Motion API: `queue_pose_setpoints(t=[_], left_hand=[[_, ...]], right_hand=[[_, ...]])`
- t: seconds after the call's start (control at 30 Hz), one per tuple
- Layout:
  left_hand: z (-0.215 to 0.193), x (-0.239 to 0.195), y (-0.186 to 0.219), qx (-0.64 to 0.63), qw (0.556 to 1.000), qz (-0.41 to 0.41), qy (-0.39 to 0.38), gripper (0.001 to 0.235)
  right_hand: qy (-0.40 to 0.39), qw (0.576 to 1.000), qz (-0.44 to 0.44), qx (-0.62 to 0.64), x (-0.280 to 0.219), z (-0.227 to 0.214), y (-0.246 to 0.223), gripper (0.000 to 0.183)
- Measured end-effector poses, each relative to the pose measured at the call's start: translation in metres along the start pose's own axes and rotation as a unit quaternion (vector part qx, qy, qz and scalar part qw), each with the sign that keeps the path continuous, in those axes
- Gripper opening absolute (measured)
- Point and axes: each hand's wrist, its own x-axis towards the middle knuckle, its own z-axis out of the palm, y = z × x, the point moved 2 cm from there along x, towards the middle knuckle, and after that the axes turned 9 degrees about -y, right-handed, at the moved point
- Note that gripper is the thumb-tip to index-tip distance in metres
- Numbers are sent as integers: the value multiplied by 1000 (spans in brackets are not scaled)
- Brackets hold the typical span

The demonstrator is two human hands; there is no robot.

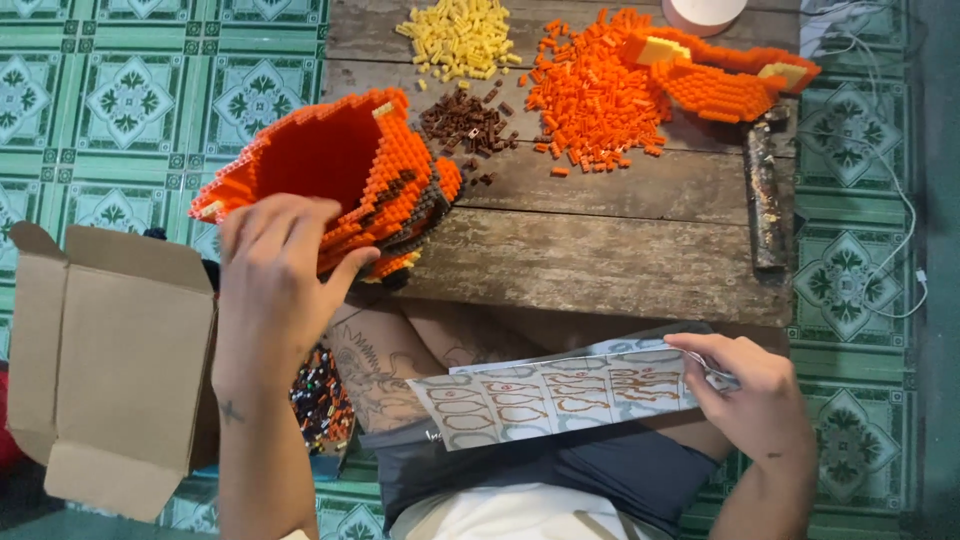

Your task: The person sits on the floor and reviews a printed instruction manual for a Lego pumpkin model. They flip through the pages, pointing at diagrams and comparing them to the partially assembled orange pumpkin structure and piles of sorted bricks on the table.

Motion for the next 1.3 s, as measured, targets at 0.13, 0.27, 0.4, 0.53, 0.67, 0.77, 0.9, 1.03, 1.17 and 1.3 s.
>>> queue_pose_setpoints(t=[0.13, 0.27, 0.4, 0.53, 0.67, 0.77, 0.9, 1.03, 1.17, 1.3], left_hand=[[6, -40, 31, -41, 991, 27, 125, 28], [58, -79, 29, -360, 911, -81, -184, 33], [131, -126, 30, -362, 788, -229, -442, 47], [161, -161, 56, -301, 754, -225, -539, 34], [155, -171, 67, -310, 739, -246, -546, 51], [169, -177, 68, -337, 719, -264, -547, 45], [179, -170, 88, -373, 661, -254, -600, 96], [178, -177, 87, -425, 647, -274, -570, 90], [154, -178, 77, -549, 688, -153, -448, 54], [106, -162, 66, -631, 722, -60, -277, 26]], right_hand=[[5, 1000, 30, 6, -7, -7, -11, 50], [-7, 999, -20, 27, -24, -8, -8, 37], [-173, 972, -153, 49, -53, 5, 20, 39], [-343, 930, -87, 101, -81, 20, 55, 58], [-301, 936, 166, 74, -92, 39, 94, 30], [-203, 918, 326, -94, -90, 52, 110, 50], [-214, 858, 451, -121, -86, 55, 106, 113], [-180, 908, 372, -60, -112, 30, 110, 121], [-63, 939, 323, 97, -195, -12, 141, 106], [107, 621, 291, 720, -360, -21, 430, 60]])
